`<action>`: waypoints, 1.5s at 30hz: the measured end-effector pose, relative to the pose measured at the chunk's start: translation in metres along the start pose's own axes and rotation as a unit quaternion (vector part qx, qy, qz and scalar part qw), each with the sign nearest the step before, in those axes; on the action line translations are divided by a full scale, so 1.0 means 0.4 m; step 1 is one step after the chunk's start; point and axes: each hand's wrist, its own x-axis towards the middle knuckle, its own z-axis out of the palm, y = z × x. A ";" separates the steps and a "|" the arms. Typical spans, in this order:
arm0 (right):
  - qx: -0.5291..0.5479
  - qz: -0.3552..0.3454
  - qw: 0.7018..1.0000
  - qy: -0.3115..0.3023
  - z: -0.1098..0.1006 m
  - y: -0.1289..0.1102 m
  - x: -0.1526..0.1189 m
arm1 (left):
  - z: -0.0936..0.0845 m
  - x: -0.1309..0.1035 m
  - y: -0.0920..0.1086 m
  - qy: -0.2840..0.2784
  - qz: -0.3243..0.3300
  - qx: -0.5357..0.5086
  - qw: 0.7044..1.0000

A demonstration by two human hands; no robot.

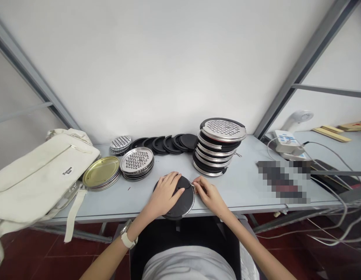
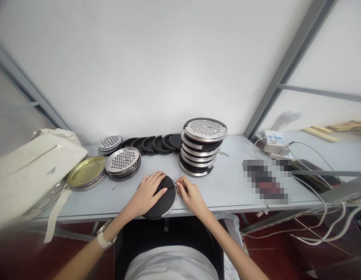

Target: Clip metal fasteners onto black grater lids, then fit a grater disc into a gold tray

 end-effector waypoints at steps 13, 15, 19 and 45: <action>0.020 0.005 1.000 0.004 -0.003 -0.003 -0.002 | -0.001 -0.001 0.002 0.003 0.002 0.003 1.000; 0.025 0.007 1.000 -0.004 -0.003 -0.005 -0.001 | -0.002 0.000 0.003 0.002 0.002 0.005 1.000; 0.010 0.004 1.000 -0.007 0.000 -0.008 0.001 | 0.002 0.000 0.005 0.009 0.005 0.007 1.000; 0.014 0.030 0.999 0.008 0.005 0.010 0.005 | 0.024 0.002 0.037 0.025 -0.003 0.015 1.000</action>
